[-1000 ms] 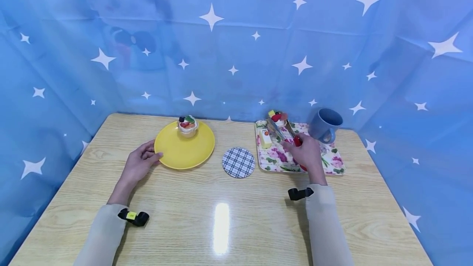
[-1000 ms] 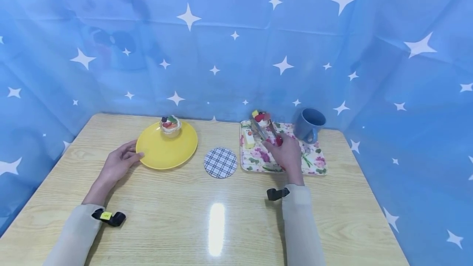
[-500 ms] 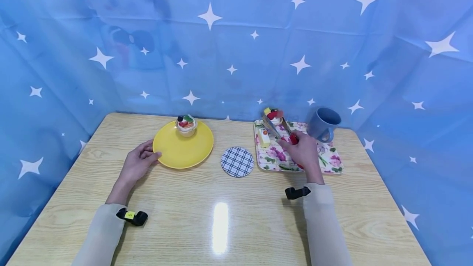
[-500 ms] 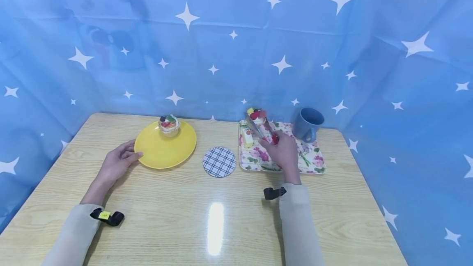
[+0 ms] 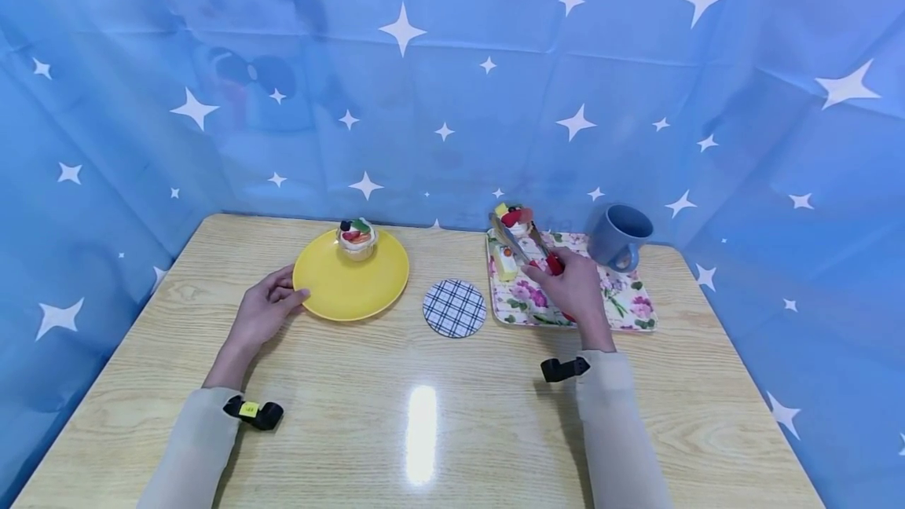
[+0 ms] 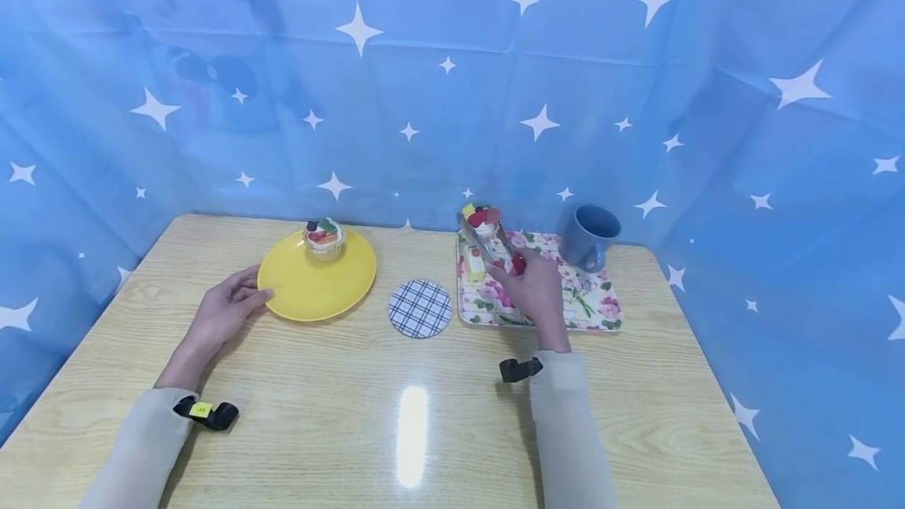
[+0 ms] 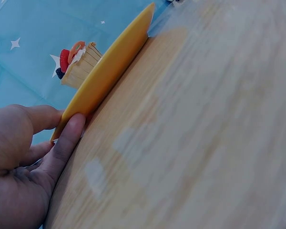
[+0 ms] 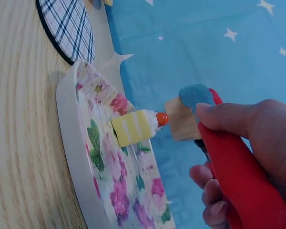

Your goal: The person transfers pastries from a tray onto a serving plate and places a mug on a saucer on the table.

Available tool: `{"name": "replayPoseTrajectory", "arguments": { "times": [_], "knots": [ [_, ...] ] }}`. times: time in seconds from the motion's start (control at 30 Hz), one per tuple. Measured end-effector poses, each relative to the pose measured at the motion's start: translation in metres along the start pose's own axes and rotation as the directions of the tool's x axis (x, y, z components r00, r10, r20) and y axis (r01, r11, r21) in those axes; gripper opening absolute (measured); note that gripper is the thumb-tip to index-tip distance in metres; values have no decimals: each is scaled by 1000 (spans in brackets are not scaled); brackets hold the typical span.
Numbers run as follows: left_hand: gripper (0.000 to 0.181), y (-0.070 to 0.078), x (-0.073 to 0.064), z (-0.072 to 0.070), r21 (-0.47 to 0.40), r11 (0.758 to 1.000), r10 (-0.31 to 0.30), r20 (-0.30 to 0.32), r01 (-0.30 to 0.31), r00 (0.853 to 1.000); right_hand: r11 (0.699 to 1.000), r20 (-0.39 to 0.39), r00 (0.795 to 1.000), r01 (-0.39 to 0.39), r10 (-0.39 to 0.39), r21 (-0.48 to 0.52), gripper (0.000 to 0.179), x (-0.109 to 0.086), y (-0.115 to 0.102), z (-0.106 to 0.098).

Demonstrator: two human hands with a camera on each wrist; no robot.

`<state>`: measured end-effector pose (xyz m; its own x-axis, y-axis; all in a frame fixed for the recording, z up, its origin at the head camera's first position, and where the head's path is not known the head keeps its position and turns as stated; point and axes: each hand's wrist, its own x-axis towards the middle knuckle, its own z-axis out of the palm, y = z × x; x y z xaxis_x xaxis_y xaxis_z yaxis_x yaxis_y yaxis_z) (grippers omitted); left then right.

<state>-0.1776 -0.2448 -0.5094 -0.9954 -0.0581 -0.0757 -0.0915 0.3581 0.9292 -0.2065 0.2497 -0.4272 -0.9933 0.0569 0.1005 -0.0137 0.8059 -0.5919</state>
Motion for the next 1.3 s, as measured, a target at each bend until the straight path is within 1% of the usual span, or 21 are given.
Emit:
{"name": "replayPoseTrajectory", "arguments": {
  "times": [0.23, 0.33, 0.5, 0.7, 0.97, 1.13, 1.3],
  "knots": [
    [70, 2, -3, 0, -13, 1000, 8, 6, -8, 1000, 1000, 9, 1000, 4, -4, -5, 69, -1, -5, 1],
    [70, 3, -3, 0, -9, 1000, 1, 6, -1, 1000, 1000, 17, 1000, 7, -7, -2, 70, -2, -8, 1],
    [70, 3, -1, 1, -10, 1000, -15, 6, 15, 1000, 1000, 22, 1000, 14, -14, 5, 65, -3, -11, 2],
    [69, 1, 0, 1, -7, 1000, -10, 7, 10, 1000, 999, 21, 999, 41, -41, 13, 56, -3, -14, 4],
    [70, 0, 1, -2, 5, 1000, -6, 2, 6, 1000, 998, 35, 997, 61, -62, 19, 58, -2, -20, 7],
    [69, 0, 1, -2, -2, 1000, 0, 8, 0, 1000, 998, 49, 997, 57, -57, 13, 59, -2, -23, 9],
    [70, 1, 0, -2, -4, 1000, 0, 11, 0, 1000, 998, 51, 996, 67, -68, 4, 52, -2, -25, 12]
  ]
}}
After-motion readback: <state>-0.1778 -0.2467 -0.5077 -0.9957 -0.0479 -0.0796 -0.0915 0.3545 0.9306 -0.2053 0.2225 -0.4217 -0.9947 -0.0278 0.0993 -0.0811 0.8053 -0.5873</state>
